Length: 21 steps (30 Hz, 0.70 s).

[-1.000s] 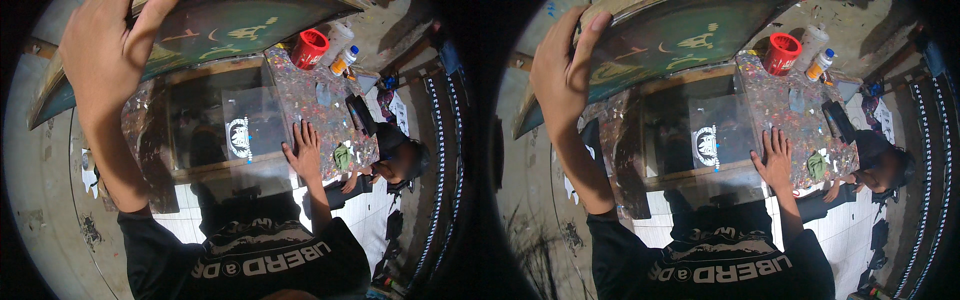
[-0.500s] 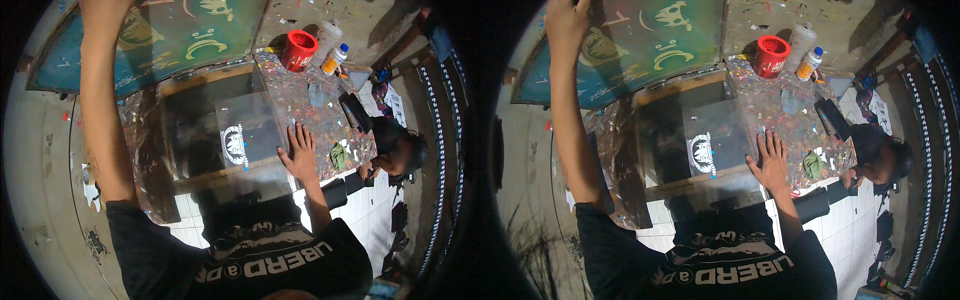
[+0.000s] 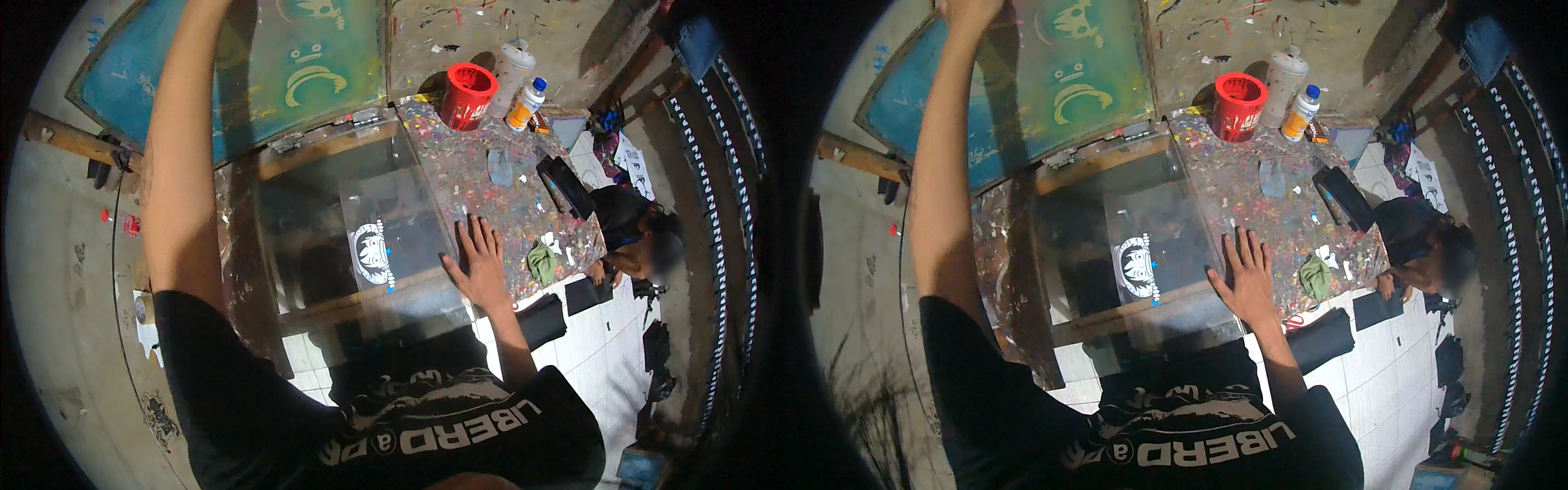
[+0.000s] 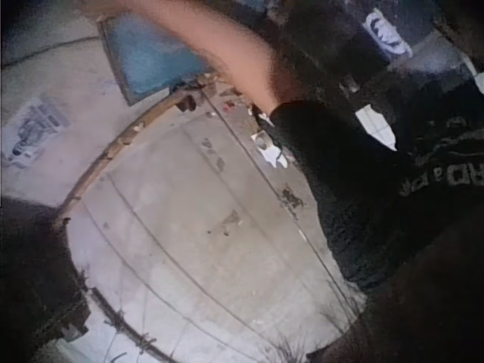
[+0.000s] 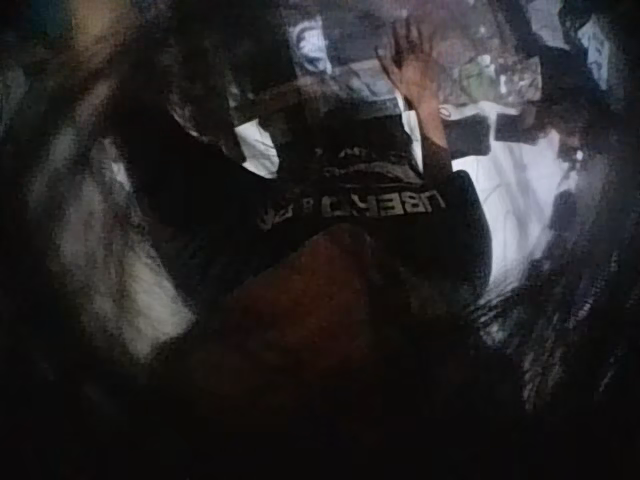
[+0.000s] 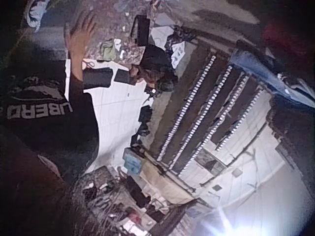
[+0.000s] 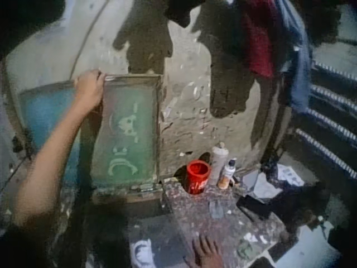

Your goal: The person secures a screen printing frame onto a workbench using clamps. They then apply masking tape to the edges of the screen mesh, smoothing it down with their fingers. Finally, they lift the frame and wipe the mesh surface with a blue cloth.

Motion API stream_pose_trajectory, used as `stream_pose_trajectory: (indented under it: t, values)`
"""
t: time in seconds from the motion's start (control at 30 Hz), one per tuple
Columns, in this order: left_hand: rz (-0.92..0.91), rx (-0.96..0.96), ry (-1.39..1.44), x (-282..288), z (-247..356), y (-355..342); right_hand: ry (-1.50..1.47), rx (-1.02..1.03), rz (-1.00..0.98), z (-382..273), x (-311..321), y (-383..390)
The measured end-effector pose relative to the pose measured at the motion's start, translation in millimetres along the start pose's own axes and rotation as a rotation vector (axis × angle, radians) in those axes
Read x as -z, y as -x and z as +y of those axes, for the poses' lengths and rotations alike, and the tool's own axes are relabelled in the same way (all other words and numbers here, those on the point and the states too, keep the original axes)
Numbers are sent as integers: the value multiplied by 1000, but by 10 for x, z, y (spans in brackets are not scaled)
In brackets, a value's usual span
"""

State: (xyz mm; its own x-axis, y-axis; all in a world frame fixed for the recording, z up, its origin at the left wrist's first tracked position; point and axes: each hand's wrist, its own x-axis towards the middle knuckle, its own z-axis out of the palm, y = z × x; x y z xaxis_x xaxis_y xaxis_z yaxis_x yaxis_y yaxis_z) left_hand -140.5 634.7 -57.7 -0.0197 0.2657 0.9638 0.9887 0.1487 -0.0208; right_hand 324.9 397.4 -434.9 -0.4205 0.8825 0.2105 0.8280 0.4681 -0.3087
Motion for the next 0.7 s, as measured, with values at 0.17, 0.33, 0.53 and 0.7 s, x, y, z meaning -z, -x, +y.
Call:
stream_pose_trajectory:
  t: [0.17, 0.33, 0.53, 0.7]
  values:
    - [258, -187, 62, 617, 292, 506, 26, -203, 164, 387, 177, 99]
    - [-706, 230, 130, 1624, 952, 2525, 185, -441, 293, 877, 327, 133]
    - [-1188, 702, 414, 2130, 1249, 4100, 243, -493, 175, 1009, 299, 134]
    - [-1140, 775, 521, 2214, 1382, 4179, 22, -439, 346, 1050, 405, 35]
